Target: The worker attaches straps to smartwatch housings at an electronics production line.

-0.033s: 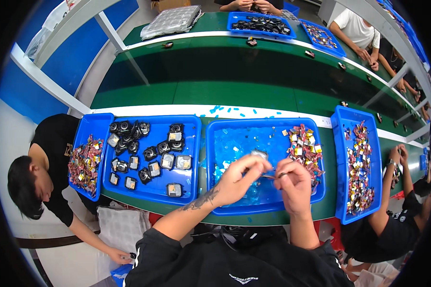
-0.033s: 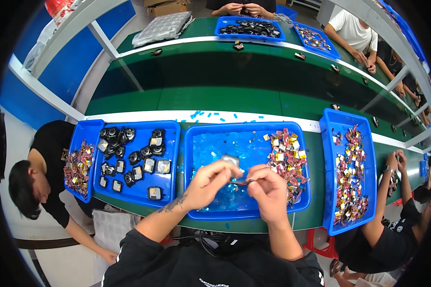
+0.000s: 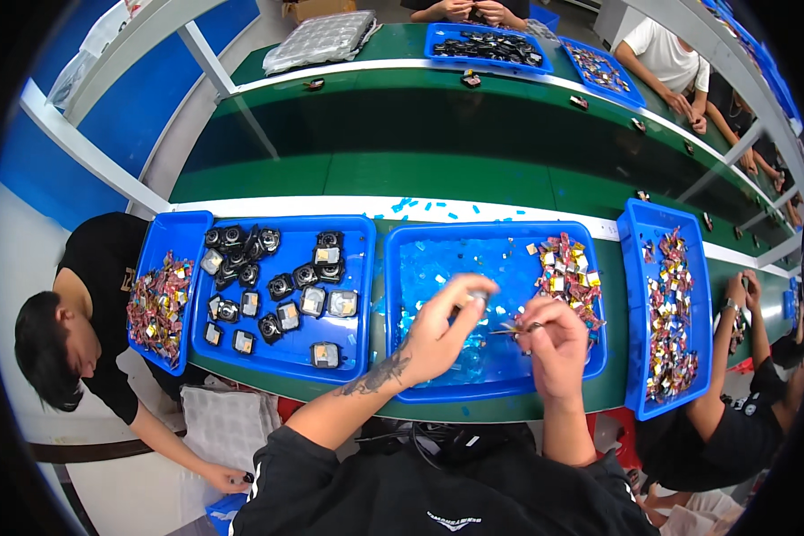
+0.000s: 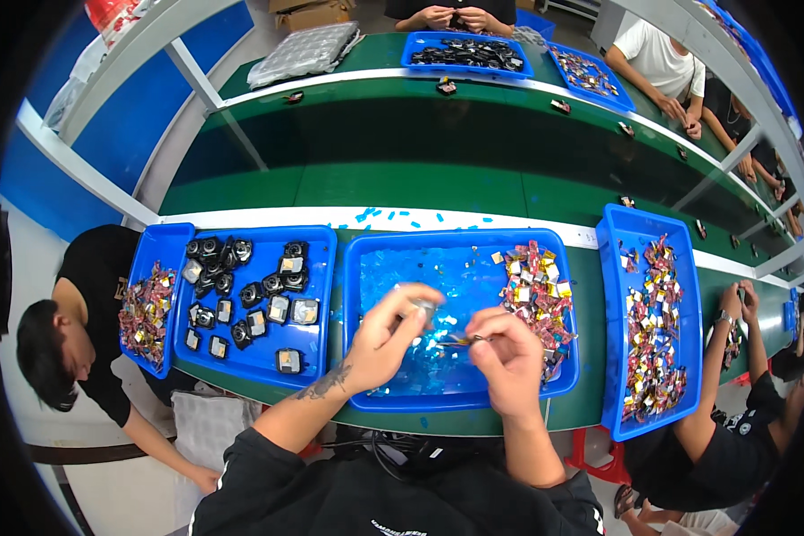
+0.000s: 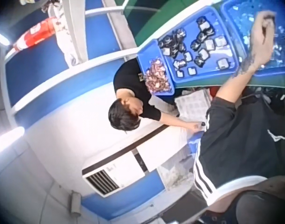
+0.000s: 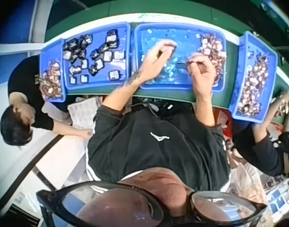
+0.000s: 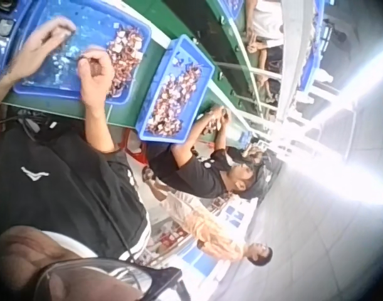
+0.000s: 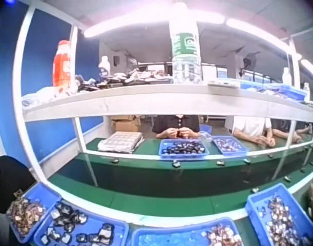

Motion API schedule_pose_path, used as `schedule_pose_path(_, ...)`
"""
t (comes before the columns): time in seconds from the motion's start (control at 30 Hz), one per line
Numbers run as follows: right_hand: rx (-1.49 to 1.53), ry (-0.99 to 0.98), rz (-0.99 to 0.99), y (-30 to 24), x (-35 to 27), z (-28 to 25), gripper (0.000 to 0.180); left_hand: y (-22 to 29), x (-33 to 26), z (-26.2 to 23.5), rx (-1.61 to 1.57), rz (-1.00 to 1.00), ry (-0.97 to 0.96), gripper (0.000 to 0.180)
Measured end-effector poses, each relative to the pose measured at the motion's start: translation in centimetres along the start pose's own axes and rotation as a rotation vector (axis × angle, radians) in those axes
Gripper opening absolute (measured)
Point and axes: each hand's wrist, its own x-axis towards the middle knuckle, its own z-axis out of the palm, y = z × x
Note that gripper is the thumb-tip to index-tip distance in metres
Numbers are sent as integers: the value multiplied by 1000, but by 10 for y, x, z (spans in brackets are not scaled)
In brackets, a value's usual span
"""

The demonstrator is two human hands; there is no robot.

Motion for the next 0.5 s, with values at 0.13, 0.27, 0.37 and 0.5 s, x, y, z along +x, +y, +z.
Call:
schedule_pose_path(0.13,63,-1,28,-15,-5,-10,17,-5,0,-8,-11,-33,168,27)
schedule_pose_path(0.27,-37,-74,232,-25,-9,-7,23,2,-1,-7,97,1,186,30)
schedule_pose_path(0.37,57,-58,163,-4,-7,-11,30,0,-3,-14,195,62,208,17)
schedule_pose_path(0.5,-423,-118,-3,-13,2,2,22,-1,2,-15,-174,-102,-160,27)
